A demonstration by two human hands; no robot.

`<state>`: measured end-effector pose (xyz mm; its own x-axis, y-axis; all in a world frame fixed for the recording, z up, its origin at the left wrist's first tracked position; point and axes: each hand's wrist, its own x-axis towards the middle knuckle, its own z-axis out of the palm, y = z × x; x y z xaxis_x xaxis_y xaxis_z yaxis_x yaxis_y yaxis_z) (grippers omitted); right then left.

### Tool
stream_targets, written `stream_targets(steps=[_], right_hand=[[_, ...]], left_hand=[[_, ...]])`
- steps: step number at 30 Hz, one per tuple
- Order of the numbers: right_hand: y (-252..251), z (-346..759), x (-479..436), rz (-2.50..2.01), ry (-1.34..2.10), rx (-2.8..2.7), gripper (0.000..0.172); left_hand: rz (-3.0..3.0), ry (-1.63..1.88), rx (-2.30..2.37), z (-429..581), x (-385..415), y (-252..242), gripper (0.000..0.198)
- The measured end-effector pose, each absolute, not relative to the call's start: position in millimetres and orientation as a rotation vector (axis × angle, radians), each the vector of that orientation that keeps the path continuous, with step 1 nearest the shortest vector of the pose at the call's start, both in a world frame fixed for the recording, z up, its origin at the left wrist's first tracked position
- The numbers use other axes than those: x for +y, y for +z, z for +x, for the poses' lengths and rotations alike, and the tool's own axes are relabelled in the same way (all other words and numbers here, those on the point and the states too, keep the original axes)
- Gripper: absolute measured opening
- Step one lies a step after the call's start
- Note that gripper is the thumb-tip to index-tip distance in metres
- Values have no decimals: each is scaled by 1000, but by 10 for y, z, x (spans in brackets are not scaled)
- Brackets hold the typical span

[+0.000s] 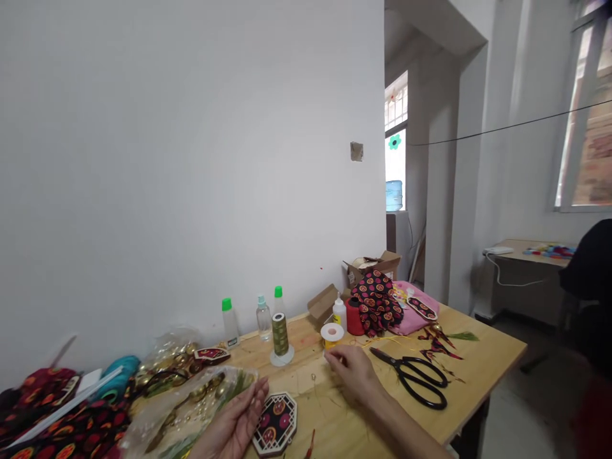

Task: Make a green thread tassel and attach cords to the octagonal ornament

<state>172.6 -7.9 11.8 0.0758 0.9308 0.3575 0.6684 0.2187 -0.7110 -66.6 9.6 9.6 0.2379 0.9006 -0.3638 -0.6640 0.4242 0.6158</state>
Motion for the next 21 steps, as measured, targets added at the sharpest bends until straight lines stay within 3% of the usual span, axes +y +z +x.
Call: stream_targets(steps=[3,6,9,16,21], right_hand=[[-83,1895,-338,-1391,494,-1466,34],[-261,2018,-550,-1309,681,-1285,35],[-299,2059,-652,-1262,767,-1114,36],[-239,1996,-687,-1319,692,-1185,33],[-249,1979,-703,-1264,623,-1209,41]], left_hand=[[304,1050,716,-685,137,79,19],[306,951,587,-695,131,94,33],[298,940,545,-690,91,143,33],[317,1085,758,-638,6,233,41],[183,1052,733,-701,86,187,27]])
